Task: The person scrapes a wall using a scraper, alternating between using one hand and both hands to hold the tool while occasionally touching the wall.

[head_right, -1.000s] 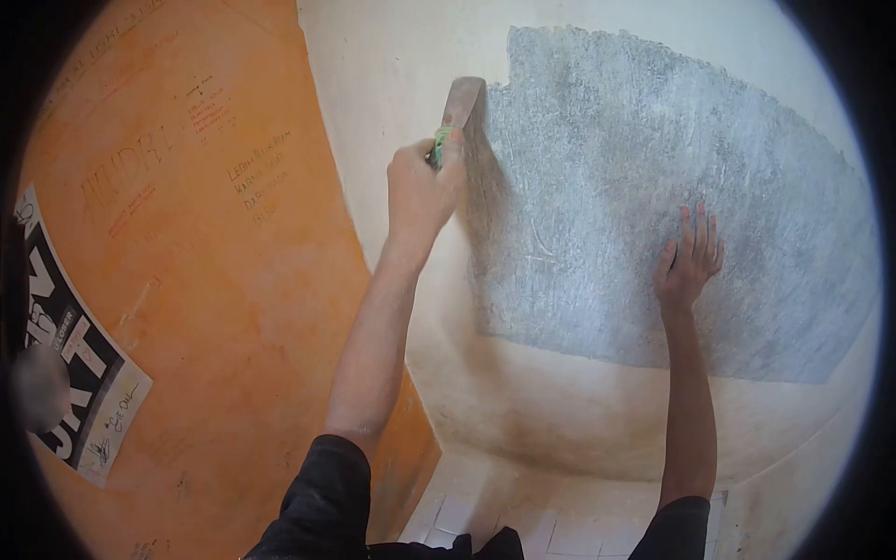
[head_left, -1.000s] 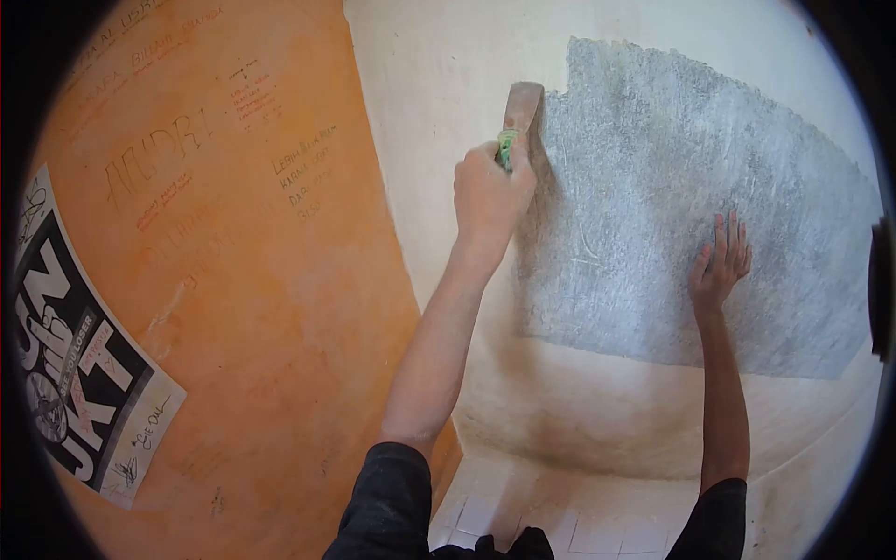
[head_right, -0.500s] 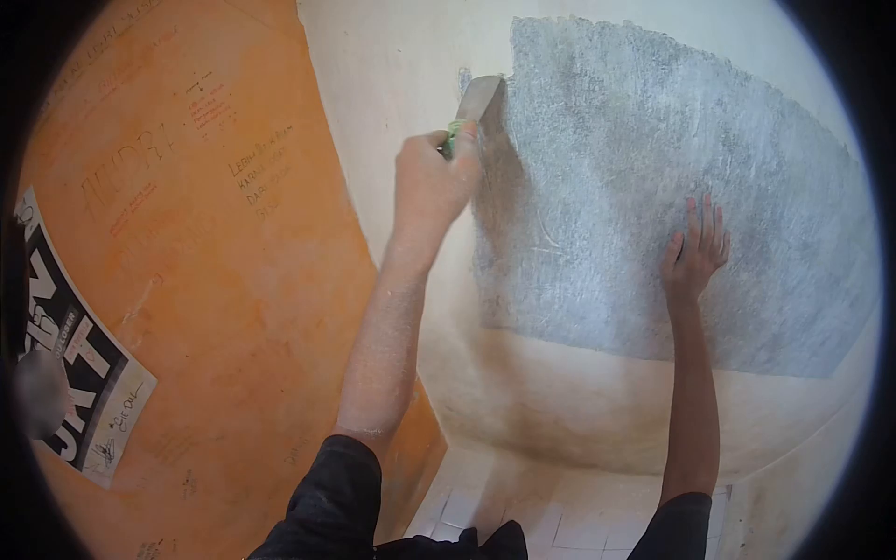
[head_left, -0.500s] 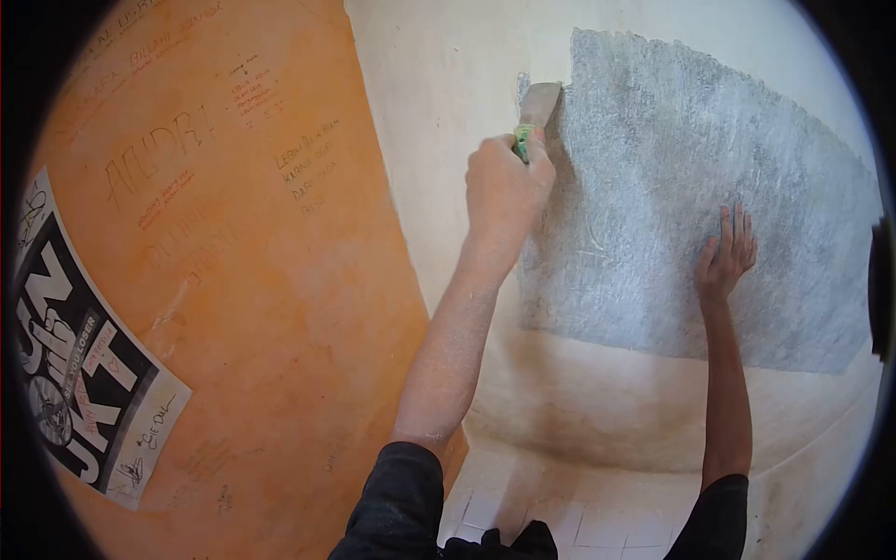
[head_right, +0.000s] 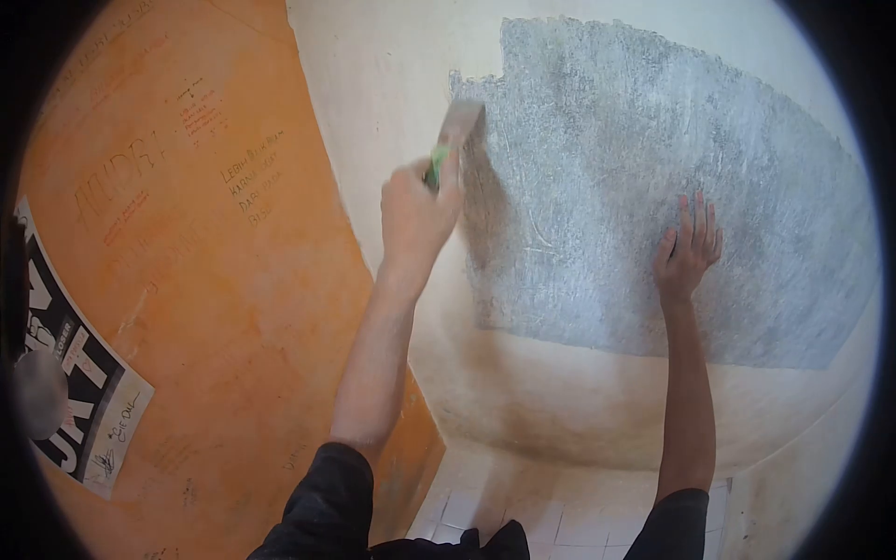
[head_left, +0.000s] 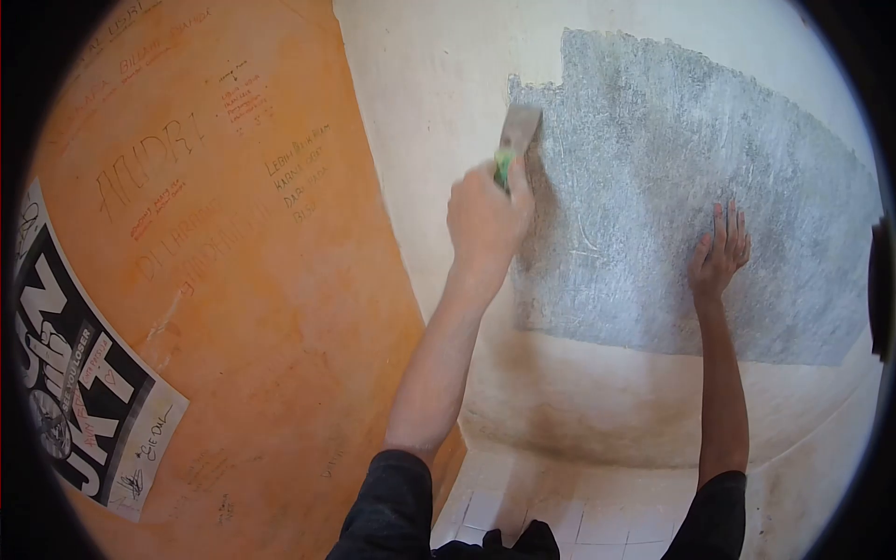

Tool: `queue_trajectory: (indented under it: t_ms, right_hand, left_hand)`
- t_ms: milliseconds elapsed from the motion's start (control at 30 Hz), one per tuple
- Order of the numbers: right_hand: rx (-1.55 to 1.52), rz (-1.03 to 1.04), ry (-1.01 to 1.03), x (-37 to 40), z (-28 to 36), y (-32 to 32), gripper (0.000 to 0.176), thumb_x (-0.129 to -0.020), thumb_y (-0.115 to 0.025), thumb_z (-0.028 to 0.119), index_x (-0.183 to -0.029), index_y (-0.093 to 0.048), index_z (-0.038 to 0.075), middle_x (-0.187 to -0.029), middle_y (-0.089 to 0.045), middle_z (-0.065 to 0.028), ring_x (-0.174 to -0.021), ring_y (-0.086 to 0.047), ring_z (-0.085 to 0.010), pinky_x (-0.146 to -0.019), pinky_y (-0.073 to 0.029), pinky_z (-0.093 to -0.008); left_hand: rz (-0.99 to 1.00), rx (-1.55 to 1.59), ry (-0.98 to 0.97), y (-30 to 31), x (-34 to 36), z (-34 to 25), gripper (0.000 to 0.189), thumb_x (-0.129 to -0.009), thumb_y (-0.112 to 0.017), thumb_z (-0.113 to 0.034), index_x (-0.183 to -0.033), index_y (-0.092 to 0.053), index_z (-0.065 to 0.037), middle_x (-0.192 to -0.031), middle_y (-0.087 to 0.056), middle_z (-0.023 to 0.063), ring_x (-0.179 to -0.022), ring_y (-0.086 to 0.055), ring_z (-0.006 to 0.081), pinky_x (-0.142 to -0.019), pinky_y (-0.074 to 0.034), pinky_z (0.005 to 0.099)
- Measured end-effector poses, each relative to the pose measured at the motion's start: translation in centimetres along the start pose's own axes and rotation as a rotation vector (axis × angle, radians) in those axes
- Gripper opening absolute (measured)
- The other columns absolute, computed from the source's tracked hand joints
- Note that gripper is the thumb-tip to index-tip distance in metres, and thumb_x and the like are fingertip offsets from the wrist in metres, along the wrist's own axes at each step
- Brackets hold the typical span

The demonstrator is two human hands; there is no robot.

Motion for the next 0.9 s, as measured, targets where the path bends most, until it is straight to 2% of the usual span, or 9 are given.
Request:
queue_trajectory:
  t_ms: [167,300,367,400,467,533,700,767,900]
  right_hand:
    - [0.023,-0.006,0.0,-0.2,-0.1,0.0,0.044,-0.099,-0.04,0.026,-0.14,-0.052,0.015,-0.149,-0.046,-0.0051,-0.14,-0.038,-0.0258,-0.115,-0.018,-0.0476]
    - [0.01,0.008,0.007,-0.4,0.1,0.1,0.044,-0.099,-0.04,0.024,-0.141,-0.051,0.014,-0.149,-0.046,-0.0068,-0.14,-0.037,-0.0265,-0.115,-0.017,-0.048]
    - [0.001,0.011,0.016,-0.4,0.2,0.1,0.044,-0.099,-0.041,0.022,-0.141,-0.05,0.012,-0.149,-0.046,-0.0085,-0.141,-0.037,-0.0274,-0.115,-0.017,-0.0482]
    - [0.004,0.005,0.017,-0.3,-0.1,-0.1,0.044,-0.099,-0.041,0.023,-0.141,-0.051,0.014,-0.149,-0.046,-0.0069,-0.14,-0.037,-0.0262,-0.115,-0.017,-0.0482]
    - [0.005,0.002,0.002,0.1,-0.2,-0.2,0.044,-0.099,-0.041,0.025,-0.14,-0.051,0.016,-0.149,-0.046,-0.0052,-0.14,-0.037,-0.025,-0.115,-0.017,-0.0483]
    - [-0.006,0.004,0.002,0.0,-0.2,-0.1,0.044,-0.099,-0.041,0.025,-0.141,-0.051,0.016,-0.149,-0.046,-0.0052,-0.14,-0.037,-0.025,-0.115,-0.017,-0.048]
    - [0.001,0.002,-0.003,0.2,-0.1,-0.1,0.044,-0.099,-0.04,0.026,-0.141,-0.051,0.016,-0.149,-0.046,-0.0049,-0.14,-0.036,-0.0253,-0.115,-0.017,-0.0484]
    - [0.019,0.006,-0.004,0.0,-0.3,-0.1,0.044,-0.1,-0.04,0.026,-0.141,-0.051,0.016,-0.149,-0.046,-0.0048,-0.14,-0.036,-0.0254,-0.115,-0.017,-0.0487]
    - [0.005,0.01,-0.001,0.0,-0.2,-0.1,0.044,-0.101,-0.039,0.027,-0.141,-0.051,0.016,-0.149,-0.046,-0.0047,-0.14,-0.037,-0.0257,-0.115,-0.018,-0.0488]
  left_hand:
    - [-0.024,-0.011,-0.041,-1.7,2.3,1.7,0.04,-0.093,-0.055,-0.032,-0.082,-0.067,0.004,-0.073,-0.065,0.027,-0.072,-0.066,0.0443,-0.067,-0.051,0.0502]
    - [-0.21,0.02,-0.186,0.3,-5.3,-4.7,0.039,-0.093,-0.054,-0.031,-0.084,-0.068,0.005,-0.078,-0.066,0.0277,-0.076,-0.066,0.0444,-0.07,-0.053,0.0491]
    - [-0.313,0.066,-0.203,2.4,-7.3,-7.0,0.042,-0.09,-0.058,-0.034,-0.081,-0.069,0.005,-0.067,-0.063,0.0274,-0.067,-0.068,0.0396,-0.065,-0.052,0.0466]
    - [-0.313,0.066,-0.202,2.6,-7.2,-6.9,0.042,-0.09,-0.058,-0.034,-0.081,-0.069,0.005,-0.067,-0.063,0.0274,-0.067,-0.068,0.0396,-0.065,-0.052,0.0466]
    - [-0.236,0.006,-0.183,2.2,-6.2,-6.1,0.042,-0.09,-0.057,-0.033,-0.079,-0.069,0.005,-0.067,-0.062,0.0273,-0.066,-0.067,0.0394,-0.063,-0.051,0.0465]
    - [-0.12,-0.039,-0.103,0.3,-3.1,-2.8,0.041,-0.093,-0.053,-0.033,-0.084,-0.067,0.005,-0.08,-0.066,0.0293,-0.078,-0.067,0.0442,-0.071,-0.053,0.0498]
    - [0.03,-0.011,0.035,-2.5,3.8,2.7,0.041,-0.093,-0.053,-0.033,-0.083,-0.066,0.004,-0.081,-0.066,0.0294,-0.077,-0.066,0.044,-0.071,-0.052,0.0505]
    - [-0.033,0.015,-0.018,-2.2,1.1,0.7,0.041,-0.093,-0.053,-0.033,-0.084,-0.067,0.004,-0.081,-0.066,0.0291,-0.078,-0.066,0.0437,-0.071,-0.052,0.0501]
    - [-0.197,-0.004,-0.179,1.3,-6.4,-7.3,0.041,-0.093,-0.054,-0.032,-0.083,-0.067,0.006,-0.081,-0.066,0.0292,-0.079,-0.067,0.0444,-0.072,-0.053,0.0493]
Point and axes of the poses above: each hand's wrist, its own x-axis away from the middle knuckle, its own y-axis out of the back of the hand, z = x × y, the point moved 10 cm from there along -x, towards the middle knuckle
